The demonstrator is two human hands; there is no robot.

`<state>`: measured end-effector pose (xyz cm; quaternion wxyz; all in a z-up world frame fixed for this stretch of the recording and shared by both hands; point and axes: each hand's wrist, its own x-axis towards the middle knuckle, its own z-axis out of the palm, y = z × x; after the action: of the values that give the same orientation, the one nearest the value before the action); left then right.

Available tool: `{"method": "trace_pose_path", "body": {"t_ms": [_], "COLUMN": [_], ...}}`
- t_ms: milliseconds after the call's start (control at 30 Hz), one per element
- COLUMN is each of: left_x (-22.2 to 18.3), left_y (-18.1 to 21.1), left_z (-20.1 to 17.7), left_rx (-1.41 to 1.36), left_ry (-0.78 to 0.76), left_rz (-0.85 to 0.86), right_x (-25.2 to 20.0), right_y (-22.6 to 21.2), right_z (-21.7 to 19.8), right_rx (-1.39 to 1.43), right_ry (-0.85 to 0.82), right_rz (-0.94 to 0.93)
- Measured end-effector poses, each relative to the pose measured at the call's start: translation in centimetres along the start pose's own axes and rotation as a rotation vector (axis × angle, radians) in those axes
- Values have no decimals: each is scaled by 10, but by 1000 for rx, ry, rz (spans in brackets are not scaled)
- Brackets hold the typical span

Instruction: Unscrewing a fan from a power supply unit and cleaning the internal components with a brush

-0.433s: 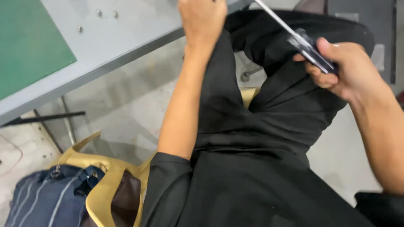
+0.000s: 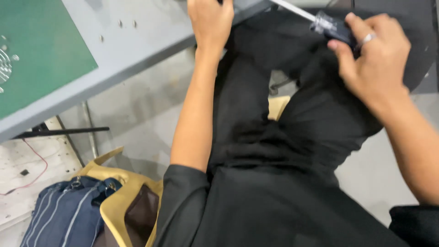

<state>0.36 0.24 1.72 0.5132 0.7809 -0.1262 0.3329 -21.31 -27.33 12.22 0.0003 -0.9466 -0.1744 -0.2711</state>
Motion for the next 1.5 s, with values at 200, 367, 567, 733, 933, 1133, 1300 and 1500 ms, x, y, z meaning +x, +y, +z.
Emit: {"method": "trace_pose_path", "body": {"t_ms": [200,367,567,733,933,1133,1300,1500], "left_x": [4,3,-13,-8,-8,-12,-14,-15], "left_y": [11,13,21,24,25,18,19,19], "left_z": [-16,-19,-20,-30,-26,-14,-13,-13], "left_rx": [42,-31,8,0,-129,-281,-392,-367], "left_ry": [-78,-168,-170,-203,-183,-137,-176,-155], "left_rz": [56,-7,-73,-26,-88,-111,-136,-144], "right_x": [27,15,-22,10,15,-13,-22,-31], "right_y": [-12,6,-14,2,4,0,-2,1], "right_z": [13,-3,10,11,-7,5,22,11], "right_rx": [1447,1032,173,1271,892,114,64,245], "right_ry": [-543,-458,26,-385,-475,-160,-104,-221], "right_rz": [1186,854,153,1110,874,34,-45,93]}}
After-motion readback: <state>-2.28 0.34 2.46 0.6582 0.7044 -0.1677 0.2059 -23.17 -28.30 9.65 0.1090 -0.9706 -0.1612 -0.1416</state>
